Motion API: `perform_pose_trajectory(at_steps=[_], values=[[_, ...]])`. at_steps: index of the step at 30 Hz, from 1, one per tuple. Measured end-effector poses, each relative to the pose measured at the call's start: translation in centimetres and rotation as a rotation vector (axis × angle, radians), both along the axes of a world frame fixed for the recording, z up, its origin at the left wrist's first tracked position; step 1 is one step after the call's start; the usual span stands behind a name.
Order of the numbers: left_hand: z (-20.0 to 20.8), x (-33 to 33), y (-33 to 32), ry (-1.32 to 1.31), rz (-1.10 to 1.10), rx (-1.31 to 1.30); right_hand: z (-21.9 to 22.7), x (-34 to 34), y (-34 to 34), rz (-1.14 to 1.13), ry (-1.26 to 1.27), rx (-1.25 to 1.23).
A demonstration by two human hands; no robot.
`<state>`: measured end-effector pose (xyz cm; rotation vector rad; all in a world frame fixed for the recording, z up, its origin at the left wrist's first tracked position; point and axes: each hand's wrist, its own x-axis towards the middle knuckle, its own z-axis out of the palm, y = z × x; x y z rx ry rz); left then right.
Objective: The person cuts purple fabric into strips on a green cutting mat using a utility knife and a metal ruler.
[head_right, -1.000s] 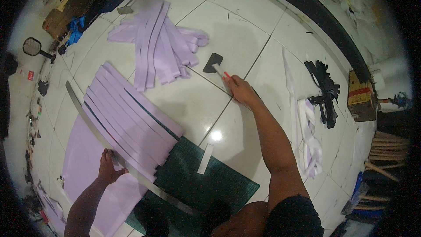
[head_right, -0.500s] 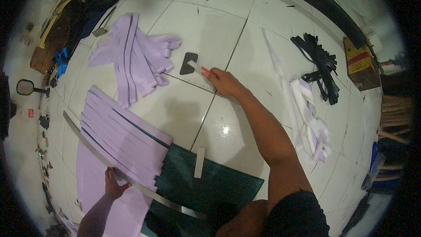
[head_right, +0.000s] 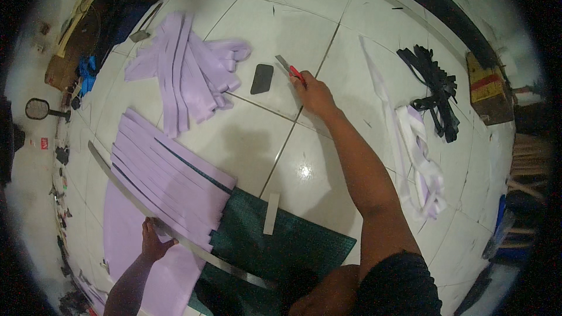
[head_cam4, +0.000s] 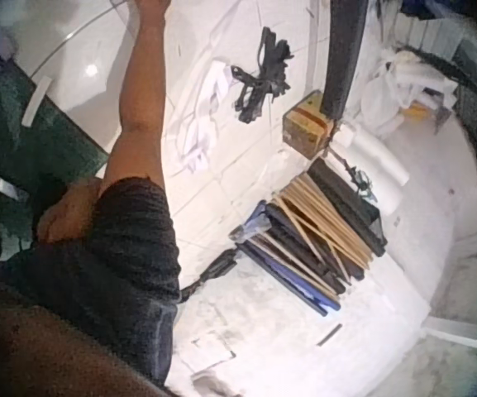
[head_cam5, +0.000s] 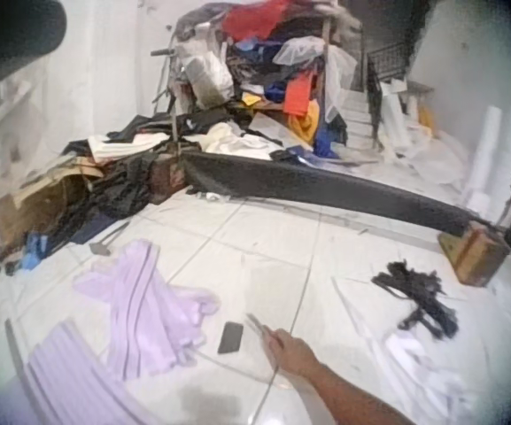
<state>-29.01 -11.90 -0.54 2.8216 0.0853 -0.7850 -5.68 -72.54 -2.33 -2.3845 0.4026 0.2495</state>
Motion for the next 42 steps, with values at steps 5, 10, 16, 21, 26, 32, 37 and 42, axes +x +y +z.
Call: perform_pose_trajectory(at_steps=[5,10,16,21,26,32,37,42], values=[[0.6,-0.2,-0.4,-0.007,0.003,-0.018,-1.1,-2.0,0.4,0.112,-0.208,-0.174],[0.9,-0.2,-0.6,0.007,0.041,-0.015,0.4,-2.5,1.8,0.291,-0.096,-0.259],[0.5,-0.4,-0.1,-0.034,0.012,-0.005,0.8,-2.8,2.4,0.307,-0.210,-0.334],[0.7,-0.4,-0.5,-0.020,0.025,0.009,-1.1,-4.0,3.0,0.605,-0.280,-0.426],[-0.3,-0.8,0.5,-0.023,0.009,-0.015,0.6,-2.3,3.1,0.298,-0.206,-0.391],[0.5,-0.6,0.1,-0.011,0.026,0.001,0.5,-3.4,3.6,0.391,-0.256,-0.340],[0.4,-0.6,-0.1,-0.042,-0.017,0.036,0.3,-4.2,2.7,0.521,-0.192,-0.418],[0.4,-0.5,-0.3,-0.020,0.027,-0.009,1.2,-3.5,2.6,0.312,-0.187,-0.370]])
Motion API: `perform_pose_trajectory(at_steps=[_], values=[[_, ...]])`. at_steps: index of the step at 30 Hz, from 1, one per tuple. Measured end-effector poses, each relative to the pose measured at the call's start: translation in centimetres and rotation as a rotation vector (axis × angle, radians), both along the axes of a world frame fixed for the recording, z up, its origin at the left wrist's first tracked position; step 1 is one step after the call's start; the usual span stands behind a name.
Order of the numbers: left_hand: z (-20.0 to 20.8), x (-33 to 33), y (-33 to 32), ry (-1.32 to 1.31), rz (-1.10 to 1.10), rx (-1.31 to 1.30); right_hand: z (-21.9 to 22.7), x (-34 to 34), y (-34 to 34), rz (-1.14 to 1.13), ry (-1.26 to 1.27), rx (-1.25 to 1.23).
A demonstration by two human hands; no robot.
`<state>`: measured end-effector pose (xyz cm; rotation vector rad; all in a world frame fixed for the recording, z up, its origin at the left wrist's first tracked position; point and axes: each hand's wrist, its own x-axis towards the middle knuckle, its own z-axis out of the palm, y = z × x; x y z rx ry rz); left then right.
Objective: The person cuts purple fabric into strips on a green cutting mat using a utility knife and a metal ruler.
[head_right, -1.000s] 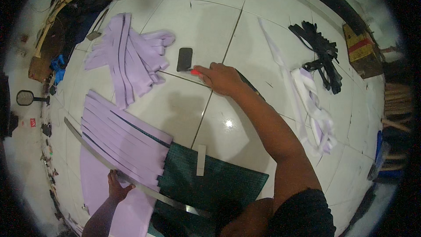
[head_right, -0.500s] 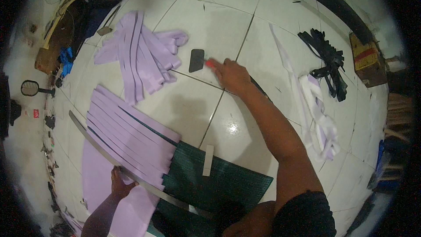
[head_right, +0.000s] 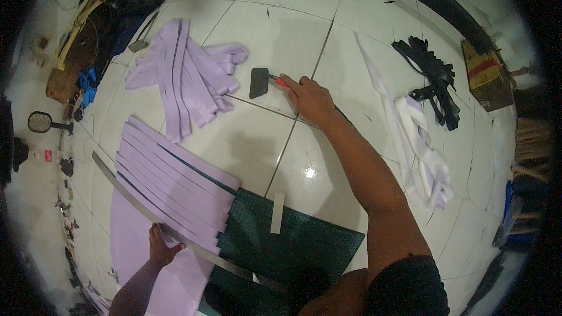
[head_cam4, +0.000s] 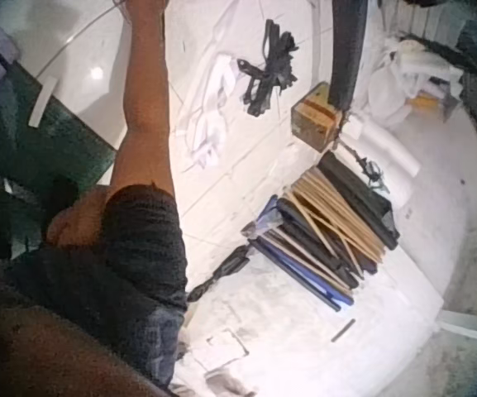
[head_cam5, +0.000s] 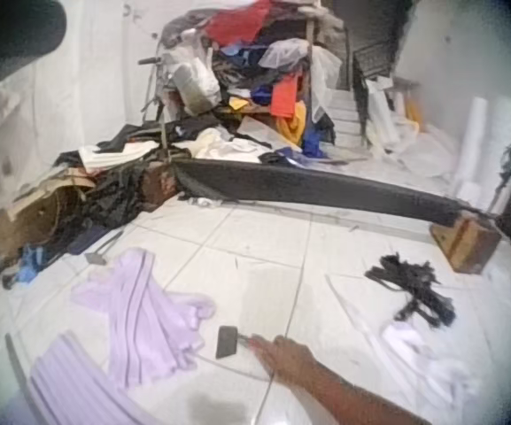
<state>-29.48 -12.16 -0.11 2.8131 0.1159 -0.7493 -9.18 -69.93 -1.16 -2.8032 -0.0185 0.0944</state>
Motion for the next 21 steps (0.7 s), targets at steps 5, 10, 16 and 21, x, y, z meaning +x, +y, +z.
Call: perform_pose_trajectory(at_steps=[5,10,16,21], values=[[0.5,0.1,0.0,0.009,-0.009,0.007,-1.0,-2.6,1.5,0.247,0.074,0.030],[0.3,0.0,-0.1,0.005,-0.018,0.032,-0.4,-3.1,2.2,-0.017,0.118,0.384],[0.4,0.4,-0.1,0.062,0.017,0.028,-1.8,0.3,0.6,-0.139,0.164,0.491],[1.0,0.3,0.2,0.094,0.061,0.047,0.1,2.1,1.2,-0.358,0.224,0.646]])
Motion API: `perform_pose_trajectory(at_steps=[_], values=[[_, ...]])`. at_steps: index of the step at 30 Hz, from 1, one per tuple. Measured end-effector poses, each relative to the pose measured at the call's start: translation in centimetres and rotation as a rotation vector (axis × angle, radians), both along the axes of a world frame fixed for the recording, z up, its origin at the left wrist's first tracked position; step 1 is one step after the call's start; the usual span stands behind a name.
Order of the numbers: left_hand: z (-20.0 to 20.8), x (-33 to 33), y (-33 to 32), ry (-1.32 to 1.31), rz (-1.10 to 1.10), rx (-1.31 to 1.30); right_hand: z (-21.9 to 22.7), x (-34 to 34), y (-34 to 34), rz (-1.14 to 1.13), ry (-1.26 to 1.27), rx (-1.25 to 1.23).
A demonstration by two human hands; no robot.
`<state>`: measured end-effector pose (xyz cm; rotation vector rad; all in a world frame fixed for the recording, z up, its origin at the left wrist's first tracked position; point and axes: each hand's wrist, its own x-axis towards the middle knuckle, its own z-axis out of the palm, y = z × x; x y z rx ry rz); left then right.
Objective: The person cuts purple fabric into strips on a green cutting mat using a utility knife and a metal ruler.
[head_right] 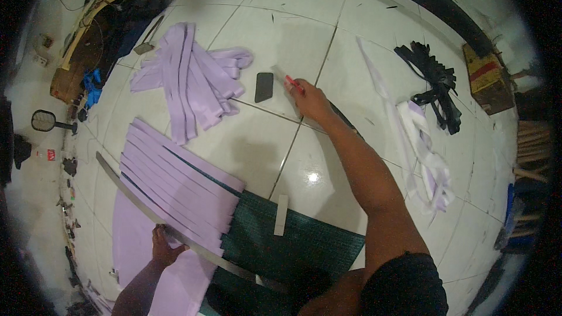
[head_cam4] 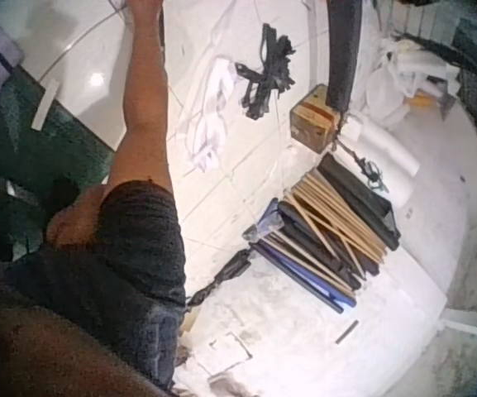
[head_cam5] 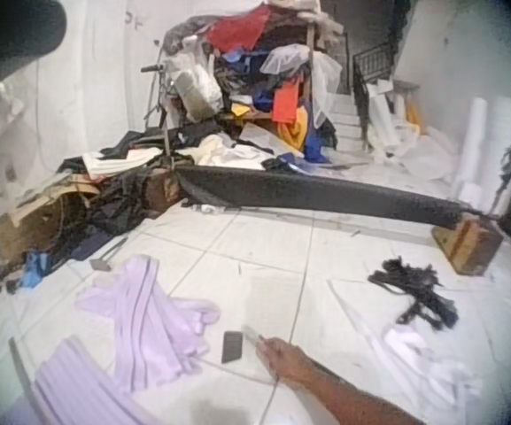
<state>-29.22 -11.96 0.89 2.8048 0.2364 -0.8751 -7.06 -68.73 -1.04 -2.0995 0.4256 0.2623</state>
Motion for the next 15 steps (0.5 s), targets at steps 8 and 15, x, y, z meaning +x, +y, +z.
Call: perform_pose_trajectory(at_steps=[8,15], values=[[-1.2,-0.2,-0.2,-0.069,-0.080,0.008,-2.4,0.4,-2.5,0.029,-0.144,-0.050],[-0.9,-0.1,-0.3,-0.089,-0.085,-0.005,-1.0,0.3,-1.8,0.022,-0.093,-0.123]])
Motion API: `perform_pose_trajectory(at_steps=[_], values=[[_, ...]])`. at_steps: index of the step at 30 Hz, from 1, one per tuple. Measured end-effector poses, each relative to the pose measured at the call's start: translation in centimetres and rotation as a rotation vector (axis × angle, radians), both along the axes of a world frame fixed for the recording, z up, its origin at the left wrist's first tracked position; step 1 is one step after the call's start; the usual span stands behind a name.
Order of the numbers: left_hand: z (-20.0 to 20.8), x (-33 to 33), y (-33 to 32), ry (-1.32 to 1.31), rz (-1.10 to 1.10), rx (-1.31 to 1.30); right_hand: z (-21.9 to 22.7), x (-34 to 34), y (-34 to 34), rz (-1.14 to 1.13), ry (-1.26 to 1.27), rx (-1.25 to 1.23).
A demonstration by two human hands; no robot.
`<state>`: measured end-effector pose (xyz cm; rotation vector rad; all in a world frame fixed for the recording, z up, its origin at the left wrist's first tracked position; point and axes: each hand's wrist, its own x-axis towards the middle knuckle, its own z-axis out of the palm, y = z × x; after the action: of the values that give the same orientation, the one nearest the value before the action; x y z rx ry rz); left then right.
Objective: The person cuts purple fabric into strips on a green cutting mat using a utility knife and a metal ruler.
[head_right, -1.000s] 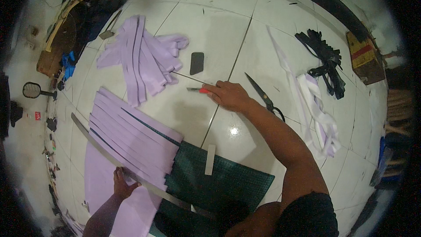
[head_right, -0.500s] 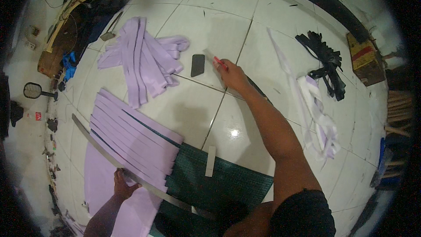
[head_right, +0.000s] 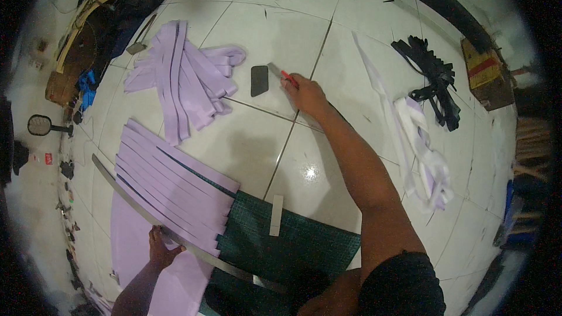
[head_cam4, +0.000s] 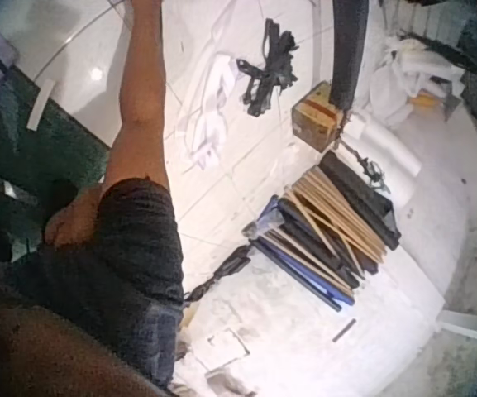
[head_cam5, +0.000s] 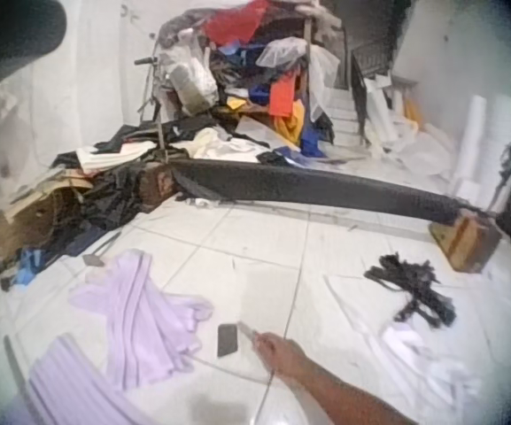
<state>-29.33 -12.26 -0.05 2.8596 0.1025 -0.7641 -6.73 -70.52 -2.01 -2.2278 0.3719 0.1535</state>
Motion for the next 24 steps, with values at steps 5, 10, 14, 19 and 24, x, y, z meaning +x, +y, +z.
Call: perform_pose_trajectory(at_steps=[5,10,14,19,24], values=[[-0.2,0.0,0.6,0.006,-0.001,-0.027,-0.8,-0.7,0.0,0.065,-0.148,-0.337],[-0.3,-0.2,0.5,-0.005,-0.013,-0.031,-0.8,-2.5,-0.3,0.427,-0.134,-0.512],[-1.1,-0.1,0.7,-0.017,-0.034,-0.058,-0.5,-2.5,-0.5,0.302,-0.159,-0.475],[1.3,0.1,1.0,-0.010,0.014,-0.012,1.3,-4.1,4.1,0.555,-0.096,-0.389],[-0.2,1.3,-0.9,0.009,-0.021,-0.055,1.1,-7.3,0.5,-0.187,-0.350,0.417]])
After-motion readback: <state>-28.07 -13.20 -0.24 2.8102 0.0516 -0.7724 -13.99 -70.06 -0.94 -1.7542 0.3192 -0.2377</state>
